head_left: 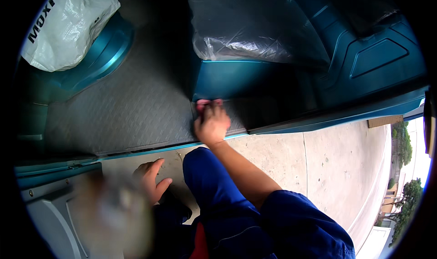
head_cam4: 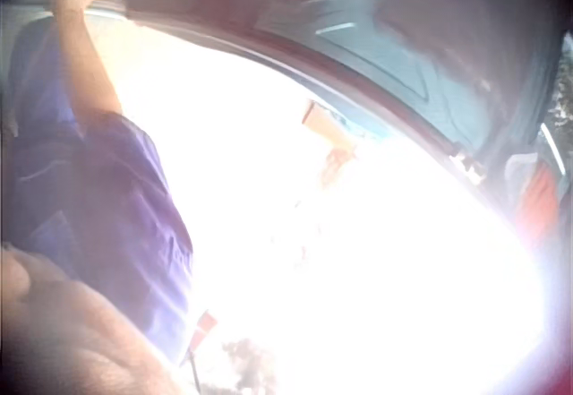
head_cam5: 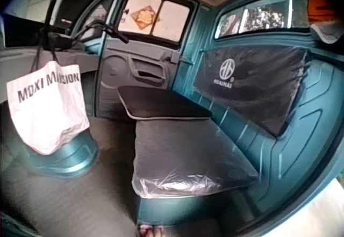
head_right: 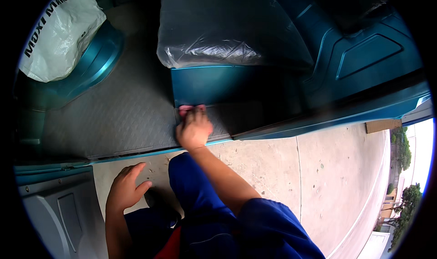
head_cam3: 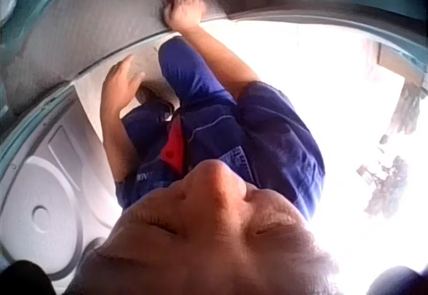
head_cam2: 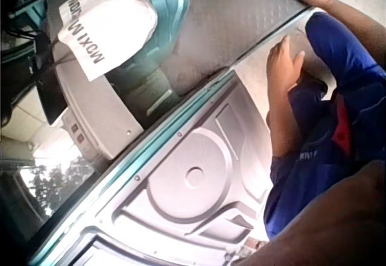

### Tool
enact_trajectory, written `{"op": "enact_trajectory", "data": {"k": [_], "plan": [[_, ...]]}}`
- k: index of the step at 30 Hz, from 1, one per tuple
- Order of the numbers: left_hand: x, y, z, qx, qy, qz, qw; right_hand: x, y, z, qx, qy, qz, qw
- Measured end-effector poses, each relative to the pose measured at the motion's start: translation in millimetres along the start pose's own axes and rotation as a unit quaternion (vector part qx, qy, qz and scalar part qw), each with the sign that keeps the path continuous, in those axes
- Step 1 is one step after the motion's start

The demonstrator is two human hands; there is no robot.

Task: The person wipes the interior of a teal three-wheeled vehicle using a red cloth. They clean the dashboard, steering column, door frames, and floor mats, then exit and re-enter to wipe the passenger side floor and door panel.

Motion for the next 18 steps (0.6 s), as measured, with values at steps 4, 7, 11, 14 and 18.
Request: {"op": "enact_trajectory", "data": {"k": [4, 7, 11, 14, 18], "plan": [[21.3, -3.3, -6.9, -0.001, 0.016, -0.006, 1.000, -0.1, 18.7, 44.8, 0.193, -0.081, 0.110, 0.972], [28.5, -1.3, -7.6, -0.014, 0.007, -0.007, 1.000, 18.1, -34.1, -25.7, 0.211, 0.021, -0.108, 0.971], [24.5, 10.4, 4.7, 0.021, -0.006, 0.024, 0.999, 34.1, -25.6, -102.6, 0.534, 0.422, -0.145, 0.718], [27.1, 13.9, 1.6, 0.046, -0.017, 0.052, 0.997, 40.7, 18.8, -117.3, 0.157, 0.263, -0.341, 0.889], [32.4, 17.3, 2.9, 0.031, -0.010, 0.055, 0.998, 15.0, 25.3, -0.3, 0.313, 0.235, -0.156, 0.907]]}}
Point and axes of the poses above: each hand's wrist, its own x-axis towards the middle knuckle, its own y-axis out of the palm, z = x × y, the point moved 6 cm from there along x, towards the middle knuckle, and after that the axes turned 2 degrees about x, right-handed, at the moved point
